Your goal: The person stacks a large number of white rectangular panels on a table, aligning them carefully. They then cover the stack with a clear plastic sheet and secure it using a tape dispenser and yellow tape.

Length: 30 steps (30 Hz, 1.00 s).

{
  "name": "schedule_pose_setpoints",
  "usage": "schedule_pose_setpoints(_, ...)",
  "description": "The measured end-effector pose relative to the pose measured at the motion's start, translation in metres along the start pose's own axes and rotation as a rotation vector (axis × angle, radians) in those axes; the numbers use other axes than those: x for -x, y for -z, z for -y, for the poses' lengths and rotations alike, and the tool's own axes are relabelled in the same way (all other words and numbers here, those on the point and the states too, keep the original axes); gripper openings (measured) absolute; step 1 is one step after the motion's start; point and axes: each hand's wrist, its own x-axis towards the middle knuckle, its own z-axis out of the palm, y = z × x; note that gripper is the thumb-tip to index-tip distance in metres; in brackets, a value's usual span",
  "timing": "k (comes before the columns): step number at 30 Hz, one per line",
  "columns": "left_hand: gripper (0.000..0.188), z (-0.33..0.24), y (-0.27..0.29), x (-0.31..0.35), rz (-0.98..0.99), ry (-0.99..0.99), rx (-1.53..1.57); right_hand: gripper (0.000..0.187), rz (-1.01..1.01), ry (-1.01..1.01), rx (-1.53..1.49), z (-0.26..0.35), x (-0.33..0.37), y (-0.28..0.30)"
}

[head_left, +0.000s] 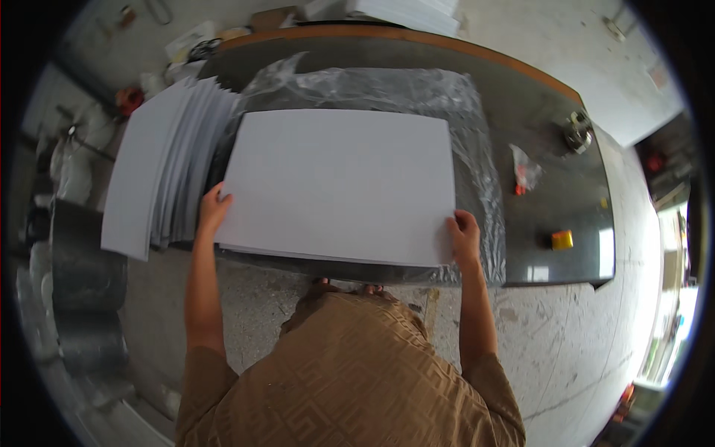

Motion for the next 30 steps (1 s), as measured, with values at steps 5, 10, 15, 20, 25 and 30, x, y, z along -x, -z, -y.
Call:
schedule_pose_setpoints(5,0.054,-0.018,-0.014,0.004,-0.01,0.179,0.064,0.046,0.124,-0.063,-0.067,-0.004,0.004,0.003)
schedule_pose_setpoints(10,0.052,-0.014,-0.019,0.011,-0.031,0.263,0.001,0.054,0.21,-0.109,0.021,-0.006,0.003,0.0)
schedule_pose_setpoints(15,0.046,0.009,-0.016,0.028,-0.243,0.272,0.148,0.06,0.034,-0.136,-0.028,-0.027,-0.009,0.032)
schedule_pose_setpoints(20,0.029,0.103,0.052,0.117,-0.998,0.522,0.981,0.058,-0.14,0.002,0.045,0.009,-0.003,0.046)
schedule_pose_setpoints(25,0.045,0.191,0.193,0.095,-1.177,0.784,1.011,0.051,-0.168,0.316,0.155,0.092,0.009,-0.035)
schedule_pose_setpoints(30,0.061,0.228,0.211,0.031,-0.846,0.715,0.964,0.047,0.1,0.434,0.119,0.124,0.015,-0.157)
